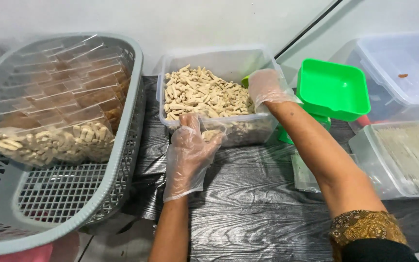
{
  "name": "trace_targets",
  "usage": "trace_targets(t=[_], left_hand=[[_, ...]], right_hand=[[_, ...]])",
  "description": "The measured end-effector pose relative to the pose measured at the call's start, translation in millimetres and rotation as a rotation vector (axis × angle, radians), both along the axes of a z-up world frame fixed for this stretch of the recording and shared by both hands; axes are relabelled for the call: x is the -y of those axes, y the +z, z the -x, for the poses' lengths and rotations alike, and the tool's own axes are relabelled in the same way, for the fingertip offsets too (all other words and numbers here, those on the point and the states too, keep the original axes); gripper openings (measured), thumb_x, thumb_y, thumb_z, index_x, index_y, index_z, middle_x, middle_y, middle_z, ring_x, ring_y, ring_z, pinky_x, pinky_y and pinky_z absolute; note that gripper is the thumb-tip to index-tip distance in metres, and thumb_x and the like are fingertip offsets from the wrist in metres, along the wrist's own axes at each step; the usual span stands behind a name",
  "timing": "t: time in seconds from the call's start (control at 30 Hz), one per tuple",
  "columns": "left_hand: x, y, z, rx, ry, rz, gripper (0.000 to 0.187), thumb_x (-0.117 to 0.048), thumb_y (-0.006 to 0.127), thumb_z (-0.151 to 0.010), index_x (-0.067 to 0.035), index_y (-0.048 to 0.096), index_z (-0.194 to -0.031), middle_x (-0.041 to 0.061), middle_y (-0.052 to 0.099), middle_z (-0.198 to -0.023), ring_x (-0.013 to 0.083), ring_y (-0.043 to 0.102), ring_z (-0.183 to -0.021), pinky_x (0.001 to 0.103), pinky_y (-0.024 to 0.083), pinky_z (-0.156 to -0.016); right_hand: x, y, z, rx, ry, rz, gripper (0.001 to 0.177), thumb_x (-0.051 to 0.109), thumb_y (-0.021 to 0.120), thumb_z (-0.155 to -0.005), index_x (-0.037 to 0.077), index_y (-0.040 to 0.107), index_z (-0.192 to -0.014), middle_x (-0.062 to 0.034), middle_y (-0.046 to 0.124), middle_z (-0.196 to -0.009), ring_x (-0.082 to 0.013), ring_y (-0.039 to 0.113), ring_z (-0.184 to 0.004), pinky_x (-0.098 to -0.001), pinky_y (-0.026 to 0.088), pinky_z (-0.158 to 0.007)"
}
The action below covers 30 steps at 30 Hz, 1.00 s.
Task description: Packaging small white snacks from a large container into individual plastic bags using a scoop and hands.
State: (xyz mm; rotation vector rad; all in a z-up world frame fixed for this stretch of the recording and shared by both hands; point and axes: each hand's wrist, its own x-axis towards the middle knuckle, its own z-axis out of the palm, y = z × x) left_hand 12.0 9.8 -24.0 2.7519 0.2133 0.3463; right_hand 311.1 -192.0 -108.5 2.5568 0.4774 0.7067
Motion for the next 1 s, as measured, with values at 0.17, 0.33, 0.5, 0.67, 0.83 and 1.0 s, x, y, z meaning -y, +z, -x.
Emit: trace_targets(t=[0.17, 0.33, 0.5, 0.67, 0.83, 1.0], left_hand=[[-2.8, -1.7, -8.6, 0.021, -0.036, 0.081, 0.085, -0.066, 0.066, -0.078, -0.005, 0.047, -0.133, 0.016, 0.054, -0.122, 0.0435, 0.069, -0.090, 0.055, 0.063, -0.069], [-2.7, 0.8, -1.9, 0.010, -0.041, 0.075, 0.084, -0.067, 0.066, -0.078, -0.005, 0.047, -0.131, 0.015, 0.054, -0.120, 0.0428, 0.070, -0.089, 0.055, 0.063, -0.068], [-2.2, -7.2, -6.7, 0.035, -0.016, -0.017, 0.087, -0.071, 0.066, -0.076, -0.006, 0.045, -0.130, 0.010, 0.054, -0.116, 0.0369, 0.071, -0.087, 0.050, 0.064, -0.066], [-1.2, 5.6, 3.4, 0.015, -0.040, 0.038, 0.091, -0.072, 0.064, -0.076, -0.005, 0.043, -0.134, 0.014, 0.053, -0.123, 0.0406, 0.070, -0.093, 0.054, 0.063, -0.069], [-0.5, 6.5, 1.4, 0.007, -0.035, 0.034, 0.088, -0.071, 0.063, -0.079, -0.005, 0.043, -0.133, 0.015, 0.054, -0.123, 0.0409, 0.070, -0.093, 0.054, 0.063, -0.070], [1.8, 11.7, 4.7, -0.005, -0.043, 0.129, 0.084, -0.069, 0.065, -0.077, -0.006, 0.044, -0.129, 0.015, 0.053, -0.121, 0.0451, 0.069, -0.093, 0.057, 0.063, -0.071]], right_hand=[[1.6, 30.2, 41.4, -0.260, 0.226, -0.235, 0.027, 0.012, 0.054, -0.098, 0.003, 0.079, -0.088, -0.0136, 0.077, -0.080, -0.0327, 0.076, -0.087, -0.0478, 0.057, -0.076], [5.2, 29.4, 42.8, -0.393, 0.196, -0.178, 0.028, 0.020, 0.056, -0.098, 0.008, 0.080, -0.092, -0.0131, 0.078, -0.089, -0.0332, 0.076, -0.096, -0.0467, 0.057, -0.079], [16.3, 84.4, 93.1, -0.517, 0.162, -0.170, 0.031, 0.016, 0.053, -0.099, 0.000, 0.078, -0.107, -0.0187, 0.078, -0.106, -0.0388, 0.071, -0.111, -0.0503, 0.054, -0.093], [48.0, 78.4, 80.3, -0.496, 0.446, -0.100, 0.028, 0.021, 0.055, -0.098, 0.008, 0.079, -0.091, -0.0018, 0.077, -0.087, -0.0215, 0.075, -0.094, -0.0296, 0.051, -0.095], [48.1, 101.3, 97.2, -0.067, 0.645, 0.359, 0.025, 0.023, 0.057, -0.089, 0.032, 0.057, -0.066, 0.0198, 0.060, -0.066, -0.0064, 0.067, -0.068, -0.0177, 0.049, -0.072], [4.3, 115.5, 113.8, -0.233, 0.489, 0.126, 0.025, 0.029, 0.059, -0.091, 0.030, 0.058, -0.065, 0.0130, 0.060, -0.066, -0.0130, 0.068, -0.068, -0.0268, 0.052, -0.070]])
